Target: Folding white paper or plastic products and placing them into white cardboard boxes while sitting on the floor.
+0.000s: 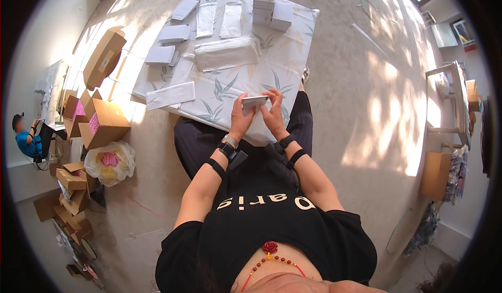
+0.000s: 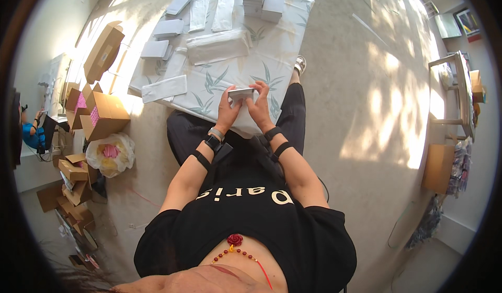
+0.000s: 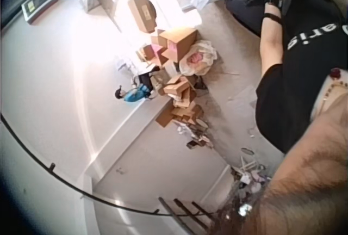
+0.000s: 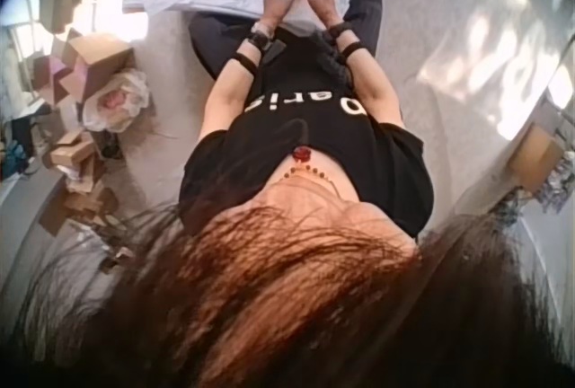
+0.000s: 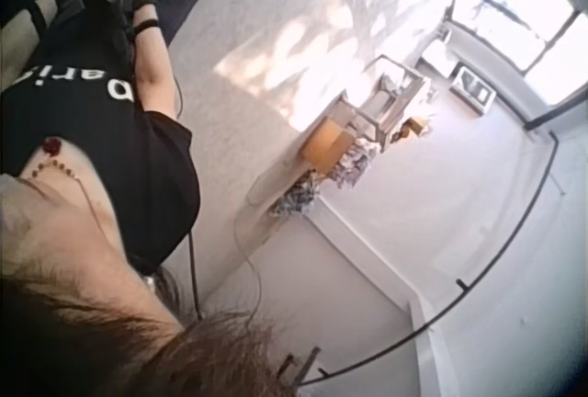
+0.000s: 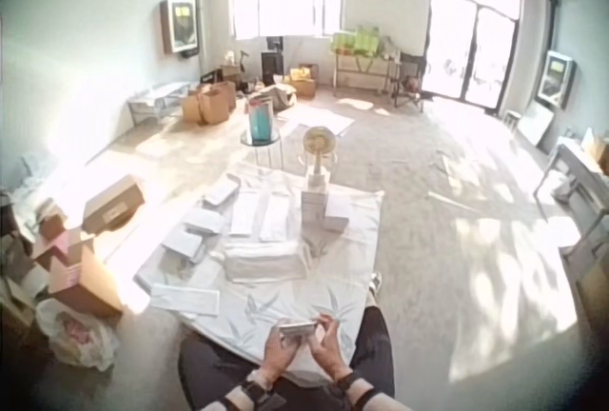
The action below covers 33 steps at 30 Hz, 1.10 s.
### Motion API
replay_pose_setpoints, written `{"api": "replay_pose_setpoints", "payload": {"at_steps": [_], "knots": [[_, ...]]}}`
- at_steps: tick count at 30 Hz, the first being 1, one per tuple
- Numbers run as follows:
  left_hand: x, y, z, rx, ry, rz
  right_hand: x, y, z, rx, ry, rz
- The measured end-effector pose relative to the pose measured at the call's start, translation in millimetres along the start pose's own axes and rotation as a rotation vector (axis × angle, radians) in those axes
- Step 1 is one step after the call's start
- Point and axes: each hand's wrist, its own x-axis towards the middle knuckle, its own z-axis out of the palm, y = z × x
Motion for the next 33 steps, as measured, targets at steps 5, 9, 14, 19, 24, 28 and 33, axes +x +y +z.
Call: {"api": "replay_pose_setpoints", "payload": {"at_steps": [5, 9, 14, 19, 24, 28, 33], "knots": [[-4, 12, 3, -0.206, -0.004, -0.042, -4, 14, 2, 0.044, -0.025, 0.051], [4, 14, 5, -0.372, 0.072, -0.122, 3, 11, 10, 0.072, -0.006, 0.118], [14, 12, 12, -0.347, 0.189, -0.178, 11, 3, 22, 0.038, 0.09, 0.191], [19, 5, 16, -0.446, 0.209, -0.224, 16, 3, 28, -0.005, 0.143, 0.214], [22, 10, 20, -0.417, 0.244, -0.239, 17, 10, 26, -0.014, 0.169, 0.197], [22, 12, 19, -0.503, 0.184, -0.265, 16, 8, 25, 0.033, 0.144, 0.177], [24, 14, 17, -0.501, 0.203, -0.272, 16, -3, 29, 0.02, 0.141, 0.212]]}}
